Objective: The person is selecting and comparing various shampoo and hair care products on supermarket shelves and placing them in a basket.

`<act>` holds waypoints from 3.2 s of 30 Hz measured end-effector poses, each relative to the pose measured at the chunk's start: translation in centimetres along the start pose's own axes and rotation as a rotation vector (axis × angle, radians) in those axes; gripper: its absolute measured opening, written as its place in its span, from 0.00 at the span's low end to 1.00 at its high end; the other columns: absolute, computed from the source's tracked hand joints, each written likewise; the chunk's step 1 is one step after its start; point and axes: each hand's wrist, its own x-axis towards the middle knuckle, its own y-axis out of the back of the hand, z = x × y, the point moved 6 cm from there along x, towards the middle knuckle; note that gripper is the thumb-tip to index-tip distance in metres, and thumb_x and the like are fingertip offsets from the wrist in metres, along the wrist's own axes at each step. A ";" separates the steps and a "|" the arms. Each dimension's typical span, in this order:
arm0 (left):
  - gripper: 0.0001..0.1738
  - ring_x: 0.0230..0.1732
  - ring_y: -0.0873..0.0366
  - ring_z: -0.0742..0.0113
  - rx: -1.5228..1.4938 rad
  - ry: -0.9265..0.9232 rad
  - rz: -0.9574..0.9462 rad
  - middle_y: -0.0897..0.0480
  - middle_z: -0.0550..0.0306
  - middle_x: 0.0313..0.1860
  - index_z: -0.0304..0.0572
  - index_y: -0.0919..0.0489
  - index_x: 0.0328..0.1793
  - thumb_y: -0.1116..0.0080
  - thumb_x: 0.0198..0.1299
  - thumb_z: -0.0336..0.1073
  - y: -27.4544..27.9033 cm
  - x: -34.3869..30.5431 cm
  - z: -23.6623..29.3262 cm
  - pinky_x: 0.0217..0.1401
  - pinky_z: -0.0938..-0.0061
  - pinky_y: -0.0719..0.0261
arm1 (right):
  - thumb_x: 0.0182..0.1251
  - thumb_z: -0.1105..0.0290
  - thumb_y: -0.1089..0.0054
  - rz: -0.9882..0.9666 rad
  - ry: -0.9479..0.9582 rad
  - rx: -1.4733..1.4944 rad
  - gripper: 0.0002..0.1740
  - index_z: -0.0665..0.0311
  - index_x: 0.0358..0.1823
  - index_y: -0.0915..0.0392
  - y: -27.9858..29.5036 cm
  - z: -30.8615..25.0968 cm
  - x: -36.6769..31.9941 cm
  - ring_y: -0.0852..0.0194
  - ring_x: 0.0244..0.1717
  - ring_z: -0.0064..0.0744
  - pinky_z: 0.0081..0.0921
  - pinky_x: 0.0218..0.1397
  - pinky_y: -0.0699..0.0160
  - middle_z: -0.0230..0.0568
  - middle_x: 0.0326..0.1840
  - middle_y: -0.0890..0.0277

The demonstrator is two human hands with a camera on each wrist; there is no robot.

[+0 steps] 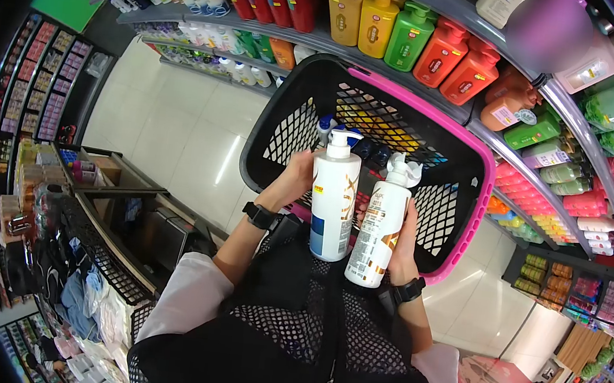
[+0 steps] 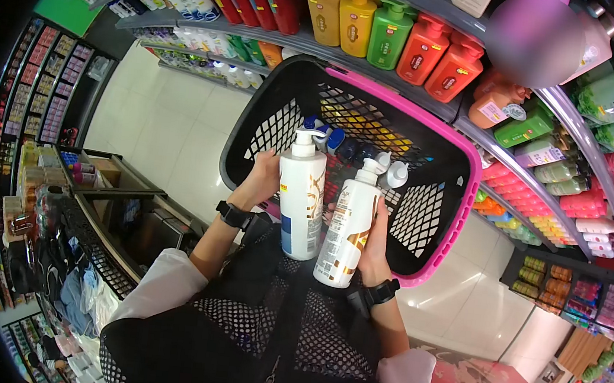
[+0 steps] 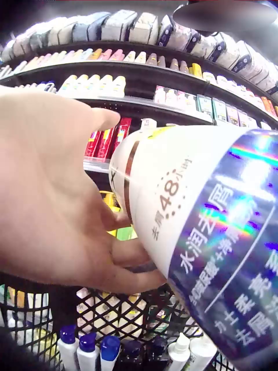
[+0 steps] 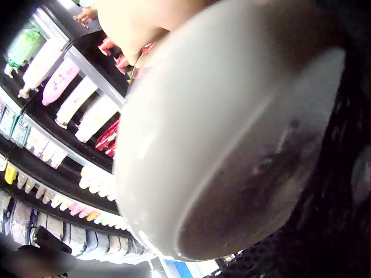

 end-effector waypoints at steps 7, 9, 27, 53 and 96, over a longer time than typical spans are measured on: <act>0.34 0.66 0.38 0.64 0.209 -0.038 -0.038 0.35 0.53 0.66 0.38 0.40 0.69 0.67 0.68 0.57 -1.0 0.3 -0.5 0.70 0.68 0.45 | 0.65 0.36 0.70 -0.010 -0.031 -0.025 0.41 0.69 0.56 0.31 0.2 0.4 0.1 0.22 0.42 0.43 0.35 0.48 0.22 0.54 0.44 0.24; 0.33 0.66 0.37 0.65 0.112 -0.028 0.072 0.34 0.52 0.66 0.37 0.40 0.68 0.70 0.69 0.56 -0.5 0.7 -0.8 0.69 0.68 0.44 | 0.65 0.35 0.72 -0.014 -0.013 -0.062 0.42 0.69 0.56 0.32 0.0 0.3 0.0 0.22 0.42 0.43 0.34 0.48 0.22 0.53 0.44 0.24; 0.30 0.49 0.21 0.58 -0.202 0.041 0.027 0.21 0.46 0.50 0.31 0.28 0.56 0.68 0.64 0.51 -2.4 1.1 -0.1 0.55 0.68 0.25 | 0.66 0.35 0.74 -0.052 -0.038 -0.112 0.42 0.68 0.56 0.31 -0.2 0.8 -0.1 0.20 0.39 0.36 0.33 0.39 0.17 0.48 0.42 0.22; 0.36 0.48 0.21 0.53 -0.248 0.048 -0.015 0.21 0.39 0.48 0.28 0.29 0.57 0.74 0.64 0.55 -2.4 1.2 0.0 0.52 0.64 0.23 | 0.65 0.35 0.69 0.016 -0.012 -0.092 0.41 0.68 0.55 0.30 0.3 0.6 -0.2 0.20 0.39 0.37 0.30 0.40 0.18 0.51 0.41 0.22; 0.40 0.54 0.25 0.44 -0.464 0.067 -0.009 0.23 0.38 0.50 0.32 0.32 0.60 0.77 0.64 0.62 0.9 2.5 -2.3 0.55 0.54 0.25 | 0.70 0.41 0.71 -0.004 0.132 0.024 0.37 0.71 0.53 0.31 6.3 -1.0 3.1 0.21 0.38 0.36 0.31 0.44 0.20 0.50 0.41 0.23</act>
